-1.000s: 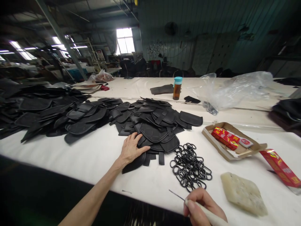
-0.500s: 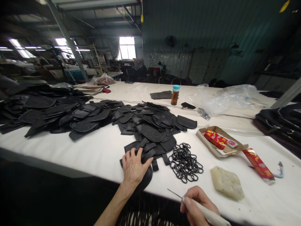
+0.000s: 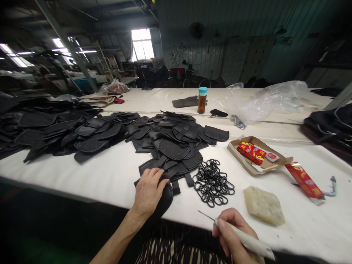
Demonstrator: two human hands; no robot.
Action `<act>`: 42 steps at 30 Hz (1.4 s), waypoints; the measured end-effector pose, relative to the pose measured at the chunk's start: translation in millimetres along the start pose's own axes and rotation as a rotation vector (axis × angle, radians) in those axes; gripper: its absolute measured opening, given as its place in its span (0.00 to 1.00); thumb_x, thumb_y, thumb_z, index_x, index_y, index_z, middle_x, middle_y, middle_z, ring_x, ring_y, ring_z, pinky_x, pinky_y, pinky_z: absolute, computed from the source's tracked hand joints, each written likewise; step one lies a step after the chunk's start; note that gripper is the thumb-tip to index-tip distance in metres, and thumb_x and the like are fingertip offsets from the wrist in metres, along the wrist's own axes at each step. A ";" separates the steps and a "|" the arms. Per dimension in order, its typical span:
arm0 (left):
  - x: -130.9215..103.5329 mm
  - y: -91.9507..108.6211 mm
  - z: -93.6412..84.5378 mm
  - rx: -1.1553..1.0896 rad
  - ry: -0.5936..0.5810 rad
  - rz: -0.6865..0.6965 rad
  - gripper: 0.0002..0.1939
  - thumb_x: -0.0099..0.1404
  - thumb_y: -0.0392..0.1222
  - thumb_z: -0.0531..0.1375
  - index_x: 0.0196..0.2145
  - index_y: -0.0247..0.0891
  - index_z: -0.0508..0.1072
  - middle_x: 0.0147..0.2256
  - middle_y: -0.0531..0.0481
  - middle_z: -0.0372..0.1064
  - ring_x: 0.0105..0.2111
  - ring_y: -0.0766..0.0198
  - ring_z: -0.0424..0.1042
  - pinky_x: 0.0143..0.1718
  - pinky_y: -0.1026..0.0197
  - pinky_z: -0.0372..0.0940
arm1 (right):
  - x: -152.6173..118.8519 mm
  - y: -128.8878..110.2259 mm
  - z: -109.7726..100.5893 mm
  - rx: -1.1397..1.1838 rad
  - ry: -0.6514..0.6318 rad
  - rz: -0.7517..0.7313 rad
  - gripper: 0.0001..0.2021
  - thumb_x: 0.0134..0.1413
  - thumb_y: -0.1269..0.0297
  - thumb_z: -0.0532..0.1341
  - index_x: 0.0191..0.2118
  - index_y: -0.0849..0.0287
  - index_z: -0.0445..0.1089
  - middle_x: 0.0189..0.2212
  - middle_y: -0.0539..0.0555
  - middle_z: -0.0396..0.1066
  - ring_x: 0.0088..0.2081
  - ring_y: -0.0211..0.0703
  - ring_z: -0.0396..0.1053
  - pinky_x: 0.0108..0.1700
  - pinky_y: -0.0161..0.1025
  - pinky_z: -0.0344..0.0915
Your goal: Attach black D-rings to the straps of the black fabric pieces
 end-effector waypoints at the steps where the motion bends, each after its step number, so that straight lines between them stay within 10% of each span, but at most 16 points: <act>1: 1.9 1.1 1.9 -0.023 -0.057 0.001 0.09 0.63 0.38 0.54 0.40 0.39 0.72 0.42 0.44 0.68 0.43 0.54 0.64 0.45 0.54 0.60 | 1.2 0.2 -0.2 0.002 0.000 -0.001 0.20 0.50 0.44 0.59 0.22 0.58 0.65 0.11 0.46 0.54 0.17 0.34 0.49 0.21 0.32 0.44; 20: 26.8 -13.8 1.6 -0.548 -0.149 -0.120 0.07 0.56 0.44 0.57 0.25 0.39 0.69 0.21 0.56 0.64 0.22 0.66 0.63 0.25 0.65 0.57 | -2.7 1.1 -27.6 -0.415 0.241 -0.446 0.08 0.59 0.60 0.56 0.40 0.57 0.68 0.29 0.52 0.71 0.28 0.41 0.70 0.32 0.35 0.67; 29: 6.2 38.1 -28.7 -0.917 -0.190 -0.259 0.09 0.53 0.45 0.63 0.28 0.37 0.73 0.23 0.56 0.67 0.23 0.69 0.65 0.25 0.68 0.61 | 27.4 -3.7 -2.9 -0.835 0.247 -0.919 0.08 0.59 0.74 0.53 0.42 0.60 0.67 0.34 0.58 0.71 0.36 0.47 0.69 0.37 0.44 0.66; 42: -0.3 48.8 43.2 -1.024 -0.396 -0.350 0.10 0.55 0.39 0.60 0.34 0.33 0.76 0.27 0.52 0.72 0.24 0.67 0.70 0.29 0.65 0.66 | 47.4 0.0 6.0 -0.931 0.178 -0.980 0.11 0.62 0.76 0.49 0.43 0.62 0.67 0.29 0.58 0.68 0.32 0.46 0.66 0.32 0.41 0.65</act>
Point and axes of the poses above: each hand's wrist, its own x-axis towards the middle knuckle, its own z-axis out of the palm, y = z × x, the point moved 3 cm from there along x, towards the middle knuckle
